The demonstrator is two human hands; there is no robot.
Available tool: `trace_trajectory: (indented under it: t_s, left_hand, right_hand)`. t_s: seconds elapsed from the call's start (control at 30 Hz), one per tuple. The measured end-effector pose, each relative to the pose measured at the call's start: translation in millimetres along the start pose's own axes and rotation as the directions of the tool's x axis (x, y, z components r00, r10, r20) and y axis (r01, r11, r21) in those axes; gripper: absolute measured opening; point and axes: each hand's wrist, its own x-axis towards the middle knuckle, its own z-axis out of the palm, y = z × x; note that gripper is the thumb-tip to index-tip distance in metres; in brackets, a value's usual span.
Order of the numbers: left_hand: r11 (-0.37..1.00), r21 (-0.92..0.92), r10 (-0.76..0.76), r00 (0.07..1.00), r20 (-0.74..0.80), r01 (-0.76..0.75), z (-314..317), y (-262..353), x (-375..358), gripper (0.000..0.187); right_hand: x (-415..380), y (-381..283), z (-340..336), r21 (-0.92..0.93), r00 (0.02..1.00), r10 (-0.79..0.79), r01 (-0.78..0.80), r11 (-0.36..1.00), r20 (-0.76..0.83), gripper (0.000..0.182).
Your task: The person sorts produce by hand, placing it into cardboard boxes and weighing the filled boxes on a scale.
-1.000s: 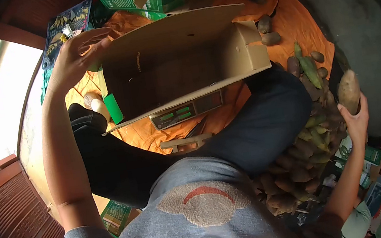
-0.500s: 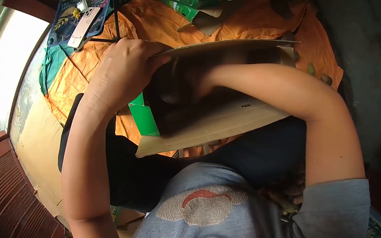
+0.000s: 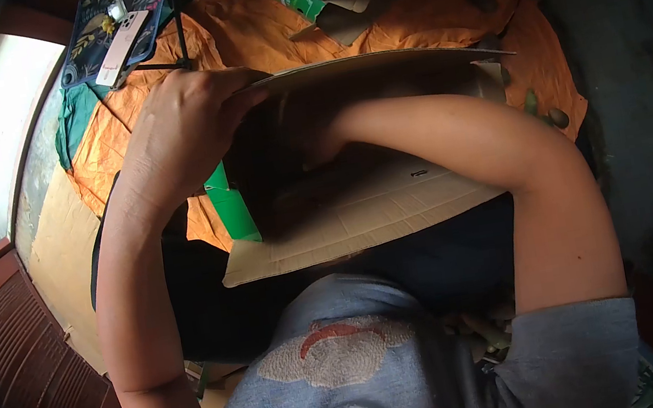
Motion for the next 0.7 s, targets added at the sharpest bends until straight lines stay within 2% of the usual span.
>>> trace_trajectory:
  t_s: [0.03,0.07,0.1,0.13,0.17,0.2,0.27,0.3,0.33,0.37,0.4,0.47,0.53,0.6,0.67,0.7]
  left_hand:
    - [1.000,-0.001,-0.012,1.000,0.021,0.012,-1.0,1.8,0.9,0.018]
    - [1.000,0.000,0.019,1.000,0.012,-0.019,0.5,0.6,0.9,0.019]
    - [0.999,-0.003,0.055,0.999,0.004,-0.055,2.7,-0.4,1.8,0.020]
    - [0.998,-0.053,0.021,0.999,0.025,-0.020,0.8,4.8,2.7,0.022]
    - [0.995,-0.098,-0.011,0.999,0.049,0.016,-2.1,10.5,2.1,0.024]
    - [0.994,-0.106,-0.028,0.999,0.036,0.031,-1.3,14.0,0.9,0.028]
    - [0.983,-0.169,-0.070,0.997,0.013,0.071,-2.0,13.6,-0.7,0.036]
    - [0.970,-0.224,-0.097,0.995,0.013,0.097,-2.6,9.8,-1.5,0.042]
    - [0.952,-0.290,-0.105,0.994,-0.021,0.095,-3.3,1.6,-1.3,0.050]
    - [0.931,-0.353,-0.119,0.992,-0.051,0.094,-4.5,-10.0,-1.0,0.058]
    - [0.929,-0.350,-0.154,0.985,-0.077,0.118,-7.2,-23.0,-0.7,0.064]
    - [0.934,-0.322,-0.208,0.968,-0.143,0.153,-13.0,-45.5,-2.0,0.072]
    - [0.930,-0.305,-0.270,0.944,-0.189,0.205,-19.0,-69.1,-6.4,0.075]
    - [0.891,-0.379,-0.341,0.920,-0.193,0.251,-20.6,-89.2,-8.4,0.076]
    - [0.839,-0.452,-0.431,0.878,-0.209,0.304,-18.5,-111.3,-13.4,0.073]
    - [0.813,-0.484,-0.469,0.857,-0.213,0.325,-16.6,-122.3,-20.8,0.071]
  right_hand:
    - [-23.8,-8.1,-9.2,0.044,0.998,0.002,0.000,0.999,-0.060,0.060]
    - [-58.9,-23.7,-27.5,0.294,0.987,0.157,-0.144,0.945,-0.019,0.049]
    - [-95.9,-40.0,-52.6,0.448,0.971,0.233,-0.185,0.875,-0.053,0.048]
    - [-128.6,-47.9,-63.8,0.435,0.948,0.242,-0.132,0.891,-0.207,0.045]
    - [-160.7,-54.3,-66.0,0.524,0.898,0.266,-0.047,0.851,-0.351,0.043]
    - [-192.4,-60.4,-60.0,0.570,0.803,0.303,0.055,0.820,-0.513,0.034]
    - [-261.9,-79.8,-48.2,0.701,0.623,0.459,0.210,0.682,-0.633,0.033]
    - [-301.8,-78.8,-30.3,0.703,0.475,0.541,0.287,0.650,-0.694,0.035]
    - [-325.6,-75.0,-4.0,0.596,0.284,0.540,0.550,0.585,-0.792,0.034]
    - [-352.5,-79.2,17.9,0.605,0.097,0.619,0.373,0.703,-0.779,0.032]
    - [-385.0,-67.0,56.2,0.656,0.063,0.659,0.204,0.727,-0.750,0.034]
    - [-406.5,-63.9,125.5,0.829,-0.152,0.836,0.124,0.545,-0.526,0.033]
    - [-419.1,-55.6,210.2,0.948,-0.190,0.957,0.188,0.256,-0.220,0.034]
    - [-416.7,-51.7,287.4,0.974,-0.156,0.987,0.225,0.005,0.030,0.034]
    - [-395.3,-50.7,386.3,0.958,-0.172,0.972,0.265,-0.111,0.160,0.033]
    - [-384.0,-47.9,419.1,0.944,-0.183,0.967,0.310,-0.112,0.175,0.033]
